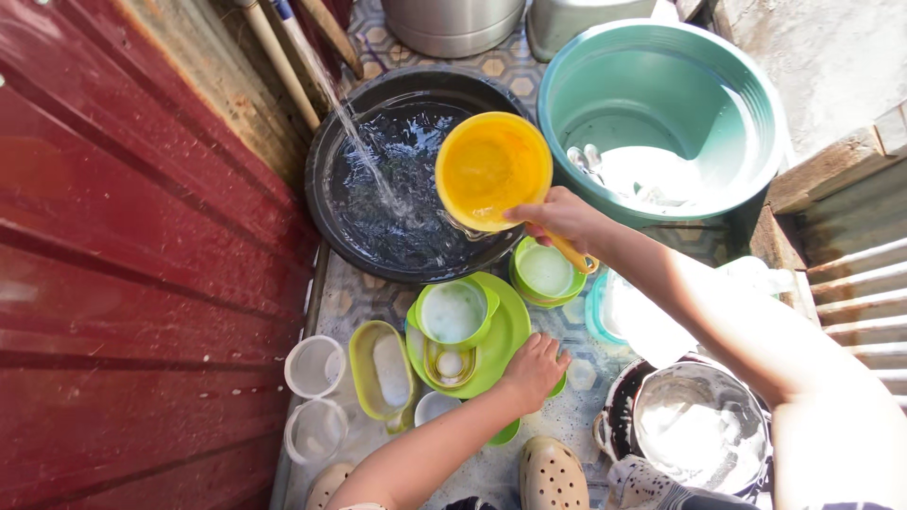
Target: The person washes various dishes and kitchenware including a pot, a frying pan, plates, and spoons using a sponge and soap, then rinses them with water from a tap over a large basin.
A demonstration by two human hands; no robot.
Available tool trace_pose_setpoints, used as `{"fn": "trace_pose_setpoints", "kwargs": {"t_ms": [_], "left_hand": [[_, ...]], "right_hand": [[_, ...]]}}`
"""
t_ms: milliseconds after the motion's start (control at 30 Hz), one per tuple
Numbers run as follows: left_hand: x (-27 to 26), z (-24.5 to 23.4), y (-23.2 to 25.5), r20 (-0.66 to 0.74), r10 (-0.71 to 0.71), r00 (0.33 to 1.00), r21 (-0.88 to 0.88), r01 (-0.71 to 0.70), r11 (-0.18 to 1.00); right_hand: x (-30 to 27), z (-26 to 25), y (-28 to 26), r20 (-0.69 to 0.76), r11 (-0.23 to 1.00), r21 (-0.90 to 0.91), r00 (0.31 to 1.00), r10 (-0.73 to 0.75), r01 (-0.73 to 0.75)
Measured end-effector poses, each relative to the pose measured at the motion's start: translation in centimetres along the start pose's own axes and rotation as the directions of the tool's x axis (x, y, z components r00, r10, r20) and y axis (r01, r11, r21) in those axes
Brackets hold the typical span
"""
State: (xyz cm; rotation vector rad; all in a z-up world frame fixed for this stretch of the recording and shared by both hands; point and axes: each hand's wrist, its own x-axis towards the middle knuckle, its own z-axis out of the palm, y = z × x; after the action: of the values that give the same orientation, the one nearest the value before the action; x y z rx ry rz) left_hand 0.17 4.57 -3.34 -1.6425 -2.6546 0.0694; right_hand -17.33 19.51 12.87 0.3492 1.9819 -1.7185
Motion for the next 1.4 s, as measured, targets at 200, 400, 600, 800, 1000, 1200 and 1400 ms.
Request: {"fn": "trace_pose_setpoints", "kwargs": {"t_ms": [200,400,600,800,1000,1200,1400], "left_hand": [[2.8,-7.6,-3.3,0.084,-0.197,0.977,-0.774,0.188,0.604],[8.8,-7.9,-10.3,-0.230,-0.282,0.932,-0.821,-0.030,0.570],[11.6,-4.6,-13.5,-0.397,-0.262,0.880,-0.775,-0.169,0.609],[11.4,-1.8,-12.4,0.354,-0.177,0.918,-0.670,0.117,-0.733],[10.6,-5.6,-13.7,0.241,0.151,0.959,-0.319,0.225,-0.921],[8.3,-9.4,-27.1,0.522,-0.150,0.840,-0.757,0.374,-0.536],[2.4,-2.1,-33.7,0.149,-0.733,0.663,-0.644,0.628,0.437]], "right_hand": [[-3.0,-4.0,2.2,-0.067,0.954,0.101,0.958,-0.278,0.283],[-3.0,-6.4,3.9,-0.258,0.875,0.063,0.855,-0.450,0.480],[-3.0,-6.9,5.7,-0.376,0.841,-0.038,0.772,-0.512,0.540],[-2.2,-8.4,7.2,-0.386,0.840,0.161,0.817,-0.429,0.518],[-0.8,-9.7,5.3,-0.377,0.888,0.235,0.879,-0.292,0.396],[2.7,-7.5,1.0,-0.232,0.937,-0.101,0.908,-0.350,0.335],[12.0,-0.8,0.2,-0.233,0.451,-0.891,0.795,-0.561,0.058]]}}
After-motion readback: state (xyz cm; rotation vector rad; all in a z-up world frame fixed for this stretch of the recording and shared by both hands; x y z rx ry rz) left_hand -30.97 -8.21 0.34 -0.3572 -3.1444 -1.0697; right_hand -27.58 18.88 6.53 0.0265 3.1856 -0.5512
